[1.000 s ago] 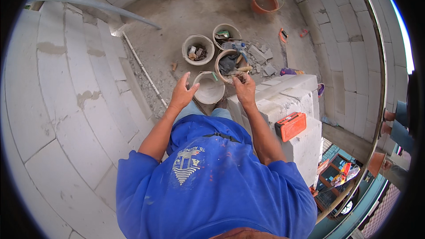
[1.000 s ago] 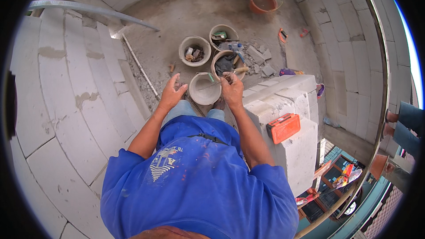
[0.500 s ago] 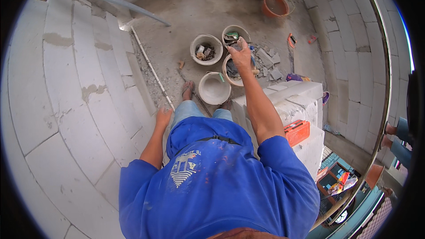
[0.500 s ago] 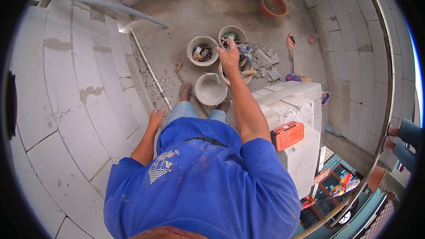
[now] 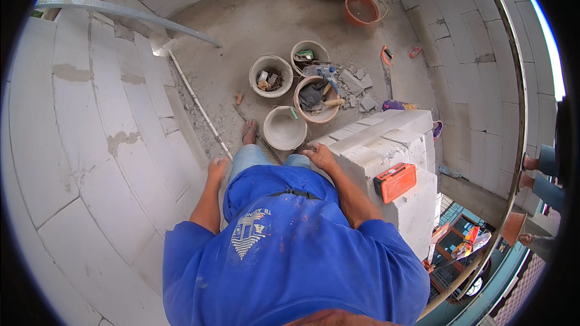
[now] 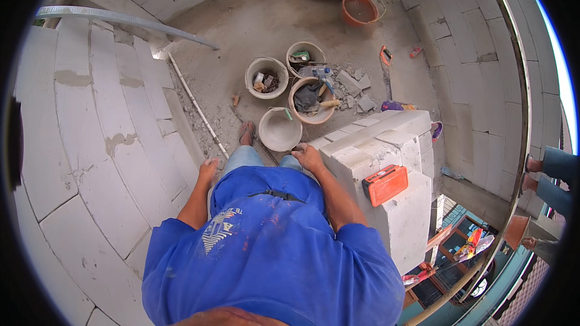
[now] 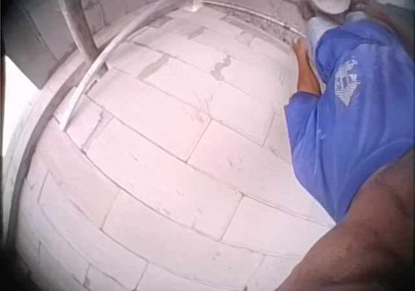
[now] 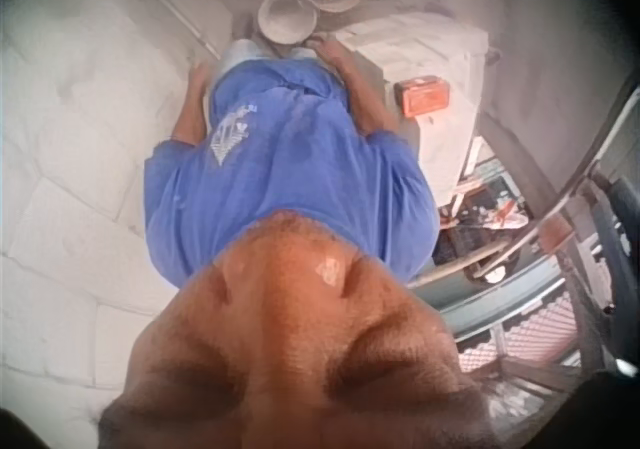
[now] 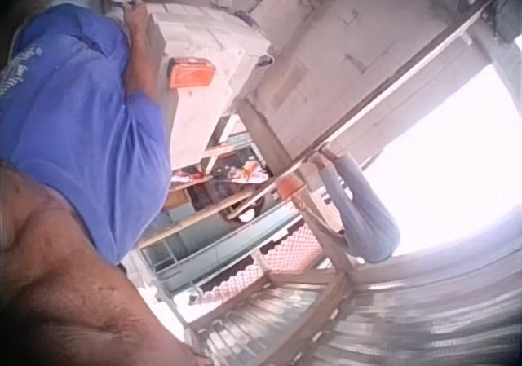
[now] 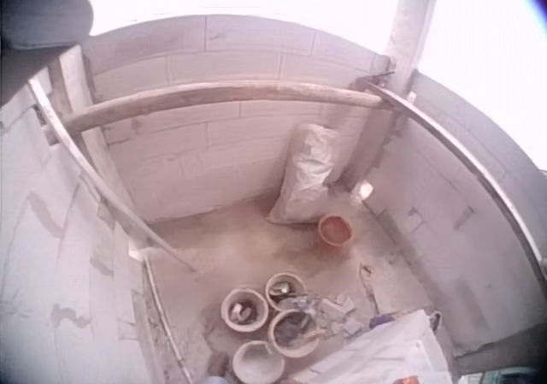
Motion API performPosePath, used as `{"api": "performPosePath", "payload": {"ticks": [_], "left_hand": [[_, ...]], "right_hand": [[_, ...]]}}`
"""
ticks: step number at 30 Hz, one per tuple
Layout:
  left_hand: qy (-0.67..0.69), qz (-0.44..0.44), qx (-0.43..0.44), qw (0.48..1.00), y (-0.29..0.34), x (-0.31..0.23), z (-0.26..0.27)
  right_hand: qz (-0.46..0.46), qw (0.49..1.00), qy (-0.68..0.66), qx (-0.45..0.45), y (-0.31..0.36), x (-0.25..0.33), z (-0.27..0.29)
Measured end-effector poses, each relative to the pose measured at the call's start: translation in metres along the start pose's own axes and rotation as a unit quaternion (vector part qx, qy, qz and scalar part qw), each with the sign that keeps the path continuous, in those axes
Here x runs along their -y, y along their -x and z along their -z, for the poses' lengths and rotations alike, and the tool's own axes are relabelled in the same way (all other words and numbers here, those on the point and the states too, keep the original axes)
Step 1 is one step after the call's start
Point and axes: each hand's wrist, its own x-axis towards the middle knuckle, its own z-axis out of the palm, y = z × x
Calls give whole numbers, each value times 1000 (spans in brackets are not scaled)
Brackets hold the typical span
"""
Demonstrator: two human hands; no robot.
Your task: The person picks up white rectangular blocks, measures them with a tape measure, and stacks them on a pile. The person also moves a red plastic container and handles a pencil during the process.
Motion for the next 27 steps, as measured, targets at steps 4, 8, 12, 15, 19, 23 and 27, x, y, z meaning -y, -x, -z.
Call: {"api": "performPosePath", "payload": {"ticks": [4,8,12,15,19,23,27], "left_hand": [[-15,-22,24,999,-25,-19,-26],[10,-59,67,996,-47,-33,-45],[-37,-55,87,994,-59,-68,-66],[-54,-72,98,991,-66,-80,-73],[-65,-81,106,989,-64,-87,-75],[-98,-98,129,982,-60,-84,-73],[-106,-112,113,981,-64,-72,-72]], "right_hand": [[-2,999,6,-52,41,-1,13],[55,997,6,-45,30,-2,28],[61,990,-18,-126,43,-1,40],[74,985,-22,-152,49,0,42],[57,991,11,-124,59,3,43],[50,989,-9,-139,75,-5,33],[59,989,-18,-134,89,-2,35]]}}
